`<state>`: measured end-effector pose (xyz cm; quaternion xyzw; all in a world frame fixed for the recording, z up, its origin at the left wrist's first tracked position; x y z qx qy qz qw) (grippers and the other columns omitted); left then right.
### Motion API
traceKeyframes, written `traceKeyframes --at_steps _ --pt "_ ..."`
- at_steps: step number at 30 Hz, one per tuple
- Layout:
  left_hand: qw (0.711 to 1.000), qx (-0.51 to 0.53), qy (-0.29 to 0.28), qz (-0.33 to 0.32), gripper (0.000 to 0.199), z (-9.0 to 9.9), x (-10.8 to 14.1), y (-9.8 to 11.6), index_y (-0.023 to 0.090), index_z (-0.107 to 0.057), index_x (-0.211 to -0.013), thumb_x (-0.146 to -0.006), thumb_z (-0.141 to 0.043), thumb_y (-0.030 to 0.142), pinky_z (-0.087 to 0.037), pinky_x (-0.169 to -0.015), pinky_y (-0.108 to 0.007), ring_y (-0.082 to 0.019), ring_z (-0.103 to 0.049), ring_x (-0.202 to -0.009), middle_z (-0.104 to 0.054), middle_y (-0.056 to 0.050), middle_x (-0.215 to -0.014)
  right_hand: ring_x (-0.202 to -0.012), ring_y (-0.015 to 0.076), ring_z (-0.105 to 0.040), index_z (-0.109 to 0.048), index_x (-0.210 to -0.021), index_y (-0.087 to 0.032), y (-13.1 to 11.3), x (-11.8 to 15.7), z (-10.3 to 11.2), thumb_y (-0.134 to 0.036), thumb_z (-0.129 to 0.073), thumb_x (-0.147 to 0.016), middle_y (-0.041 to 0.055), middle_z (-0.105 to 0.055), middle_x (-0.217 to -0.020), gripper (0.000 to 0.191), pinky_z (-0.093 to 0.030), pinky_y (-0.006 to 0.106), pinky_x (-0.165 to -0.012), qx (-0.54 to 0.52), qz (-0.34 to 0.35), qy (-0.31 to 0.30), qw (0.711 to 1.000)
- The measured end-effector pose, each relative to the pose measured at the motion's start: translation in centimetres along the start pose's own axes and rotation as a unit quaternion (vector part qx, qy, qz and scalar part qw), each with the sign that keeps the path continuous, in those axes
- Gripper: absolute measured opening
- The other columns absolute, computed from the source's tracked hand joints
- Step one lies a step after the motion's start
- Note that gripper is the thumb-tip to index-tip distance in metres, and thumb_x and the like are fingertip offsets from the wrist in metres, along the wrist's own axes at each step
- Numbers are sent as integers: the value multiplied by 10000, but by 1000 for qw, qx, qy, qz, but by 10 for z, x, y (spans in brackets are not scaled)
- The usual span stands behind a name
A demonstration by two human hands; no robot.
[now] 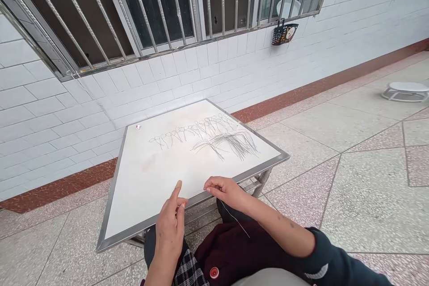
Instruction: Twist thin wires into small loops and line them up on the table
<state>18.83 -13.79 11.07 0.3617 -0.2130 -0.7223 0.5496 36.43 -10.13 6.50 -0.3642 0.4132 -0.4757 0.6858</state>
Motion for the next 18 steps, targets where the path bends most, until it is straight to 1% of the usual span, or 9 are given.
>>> traceKeyframes --at_steps 2,3,5,6,9,11,14,16,18 --pt "1000 4 1 17 543 -2 -8 -14 306 -283 -1444 -915 -396 355 -469 -810 -371 -192 -601 -924 -632 -56 -1146 -594 107 -456 -622 -872 -201 18 -12 8 -316 -490 -854 -31 -546 -678 176 -356 209 -561 35 -27 19 999" --pt "1000 7 2 21 568 -3 -12 -23 303 -261 -1451 -907 -414 359 -471 -811 -369 -195 -591 -966 -598 -68 -1217 -598 106 -472 -617 -875 -204 28 -20 16 -322 -486 -855 -34 -556 -682 177 -368 207 -570 64 -45 37 996" --pt "999 12 0 30 547 -4 -20 -46 266 -312 -1431 -905 -417 371 -478 -797 -353 -208 -561 -1052 -561 -96 -1264 -619 113 -499 -604 -887 -197 47 -41 34 -309 -463 -864 -23 -577 -712 182 -380 215 -587 93 -70 65 991" --pt "999 11 -11 40 525 -6 -23 -61 253 -350 -1411 -906 -412 384 -482 -779 -344 -207 -561 -1052 -558 -101 -1261 -629 118 -507 -599 -892 -196 55 -53 44 -303 -454 -866 -16 -588 -736 182 -379 220 -589 107 -81 78 988" --pt "997 5 14 77 456 1 -29 -108 244 -485 -1311 -895 -416 418 -496 -738 -334 -211 -582 -1028 -556 -94 -1263 -641 128 -515 -598 -923 -199 79 -91 72 -283 -428 -882 -2 -614 -785 195 -365 230 -580 156 -119 108 975" --pt "994 2 40 106 436 7 -30 -137 234 -537 -1256 -885 -421 431 -502 -735 -338 -214 -602 -1000 -571 -87 -1258 -677 136 -533 -608 -942 -192 90 -114 85 -260 -419 -897 12 -628 -814 205 -372 237 -591 190 -139 117 965" --pt "988 -7 67 136 427 14 -31 -166 211 -580 -1201 -864 -441 432 -505 -783 -366 -234 -607 -1009 -606 -89 -1223 -785 155 -572 -618 -958 -172 101 -142 93 -247 -429 -928 37 -638 -880 206 -429 267 -661 236 -157 116 952" --pt "986 -10 81 147 409 16 -32 -179 207 -608 -1157 -850 -450 426 -487 -862 -380 -243 -593 -1058 -622 -81 -1207 -861 167 -591 -612 -996 -152 107 -157 92 -285 -474 -938 50 -632 -954 201 -477 315 -737 260 -162 105 946" --pt "984 -12 92 153 395 17 -33 -187 206 -620 -1129 -848 -443 419 -449 -943 -391 -246 -567 -1115 -624 -73 -1208 -919 177 -599 -594 -1060 -143 113 -168 90 -325 -520 -928 63 -615 -1044 237 -503 365 -799 279 -164 94 942"
Point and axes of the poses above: each hand's wrist, its own x-axis away from the middle knuckle, its own z-axis out of the back of the hand, y = z × x, the point moved 10 cm from there along -x, towards the middle knuckle
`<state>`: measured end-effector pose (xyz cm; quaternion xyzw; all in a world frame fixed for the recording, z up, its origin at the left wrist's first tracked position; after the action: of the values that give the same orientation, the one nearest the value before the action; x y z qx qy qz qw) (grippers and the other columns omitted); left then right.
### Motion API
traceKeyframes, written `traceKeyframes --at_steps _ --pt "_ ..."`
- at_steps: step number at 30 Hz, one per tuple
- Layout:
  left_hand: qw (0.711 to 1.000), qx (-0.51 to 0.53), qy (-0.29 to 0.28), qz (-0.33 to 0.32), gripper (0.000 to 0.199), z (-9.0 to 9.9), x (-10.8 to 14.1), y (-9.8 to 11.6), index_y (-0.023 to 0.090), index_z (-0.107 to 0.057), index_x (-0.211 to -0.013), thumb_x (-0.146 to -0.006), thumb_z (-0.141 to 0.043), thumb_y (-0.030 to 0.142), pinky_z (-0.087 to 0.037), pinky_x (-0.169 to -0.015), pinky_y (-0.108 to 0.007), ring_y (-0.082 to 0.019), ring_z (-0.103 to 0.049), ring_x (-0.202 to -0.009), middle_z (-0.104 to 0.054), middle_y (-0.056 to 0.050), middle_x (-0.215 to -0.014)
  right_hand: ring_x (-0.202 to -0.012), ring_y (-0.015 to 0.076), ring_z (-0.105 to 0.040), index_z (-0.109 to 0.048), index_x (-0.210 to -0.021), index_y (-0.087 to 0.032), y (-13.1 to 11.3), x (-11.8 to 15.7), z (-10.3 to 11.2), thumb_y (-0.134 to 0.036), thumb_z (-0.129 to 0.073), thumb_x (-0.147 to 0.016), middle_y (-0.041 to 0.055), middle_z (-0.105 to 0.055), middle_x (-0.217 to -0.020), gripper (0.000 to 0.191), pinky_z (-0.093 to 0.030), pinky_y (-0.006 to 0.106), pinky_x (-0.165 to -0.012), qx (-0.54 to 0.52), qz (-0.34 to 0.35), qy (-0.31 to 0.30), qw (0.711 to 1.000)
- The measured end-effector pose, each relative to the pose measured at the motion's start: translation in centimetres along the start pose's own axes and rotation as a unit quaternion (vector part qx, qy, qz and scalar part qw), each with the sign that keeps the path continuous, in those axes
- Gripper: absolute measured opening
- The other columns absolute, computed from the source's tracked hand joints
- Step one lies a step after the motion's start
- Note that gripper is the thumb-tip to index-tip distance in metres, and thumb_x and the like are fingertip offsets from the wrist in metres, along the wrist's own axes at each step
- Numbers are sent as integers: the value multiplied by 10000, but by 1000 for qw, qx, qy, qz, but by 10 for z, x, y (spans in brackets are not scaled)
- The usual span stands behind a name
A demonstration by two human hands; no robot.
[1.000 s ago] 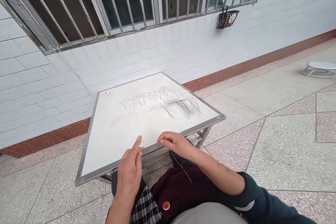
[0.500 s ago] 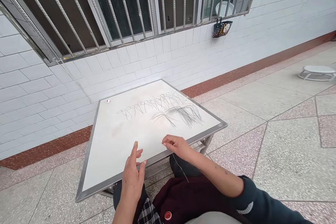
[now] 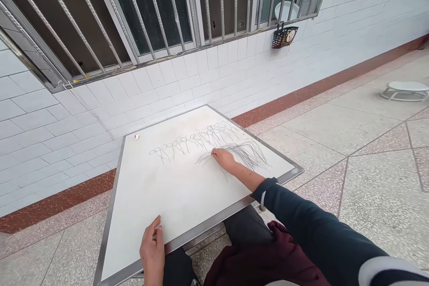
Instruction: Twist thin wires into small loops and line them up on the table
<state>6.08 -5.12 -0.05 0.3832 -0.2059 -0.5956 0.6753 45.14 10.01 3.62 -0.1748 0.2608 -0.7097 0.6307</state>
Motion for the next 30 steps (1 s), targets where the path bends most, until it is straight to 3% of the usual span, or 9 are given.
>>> traceKeyframes --at_steps 4,9,13,15,19,23,26,30 --pt "1000 -3 23 11 382 1 -3 -7 216 -624 -1120 -858 -424 409 -426 -974 -401 -244 -562 -1120 -626 -61 -1201 -956 185 -594 -579 -1105 -149 3 -14 -9 -335 -531 -924 72 -595 -1110 263 -503 387 -829 26 -2 -7 1000" --pt "999 -16 45 5 367 7 -8 -6 238 -625 -1116 -870 -417 413 -445 -937 -373 -233 -563 -1100 -623 -44 -1190 -1009 204 -515 -619 -1008 -184 7 -22 0 -244 -366 -978 86 -599 -1029 262 -432 284 -730 27 -9 19 999" --pt "997 -18 72 35 387 12 -10 -16 233 -587 -1170 -876 -420 419 -465 -885 -360 -215 -601 -982 -621 -53 -1183 -1047 192 -489 -585 -1079 -202 -17 -28 1 -252 -302 -992 79 -570 -1088 300 -404 267 -746 -1 28 33 999" --pt "996 -11 71 55 424 11 -9 -24 234 -545 -1231 -874 -427 430 -472 -860 -365 -210 -610 -940 -640 -54 -1134 -1005 166 -518 -579 -1079 -206 -44 -31 -16 -262 -314 -990 59 -572 -1081 285 -413 253 -756 -22 60 12 998" --pt "996 2 59 65 469 5 -6 -33 227 -509 -1285 -876 -422 440 -477 -846 -361 -220 -606 -989 -645 -66 -1102 -831 109 -574 -592 -1040 -215 -114 -40 -73 -271 -355 -983 21 -588 -1049 250 -448 221 -696 -49 115 -67 990" --pt "996 8 60 60 474 3 -4 -35 209 -525 -1276 -877 -418 441 -483 -866 -355 -222 -612 -1012 -652 -77 -1091 -861 137 -598 -594 -1061 -168 -169 -60 -125 -292 -456 -958 51 -596 -1078 211 -502 283 -736 -34 120 -125 984" --pt "997 4 52 65 467 2 -3 -38 214 -533 -1269 -880 -417 444 -489 -871 -348 -217 -619 -1011 -658 -74 -1087 -942 182 -604 -557 -1153 -151 -190 -77 -151 -325 -532 -926 82 -583 -1144 287 -526 375 -799 -4 95 -153 984" --pt "997 7 39 72 465 -2 -2 -42 210 -529 -1274 -886 -409 436 -485 -895 -345 -213 -620 -1023 -659 -76 -1094 -992 200 -596 -542 -1189 -157 -198 -87 -167 -317 -542 -922 88 -568 -1184 312 -520 400 -833 40 63 -176 982"
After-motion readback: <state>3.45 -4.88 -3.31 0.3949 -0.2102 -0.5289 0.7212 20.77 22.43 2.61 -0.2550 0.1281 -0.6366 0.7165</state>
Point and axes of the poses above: each hand's wrist, its own x-axis away from the middle knuckle, its own z-axis out of the back of the hand, y = z × x, the point moved 10 cm from there along -x, towards the middle knuckle
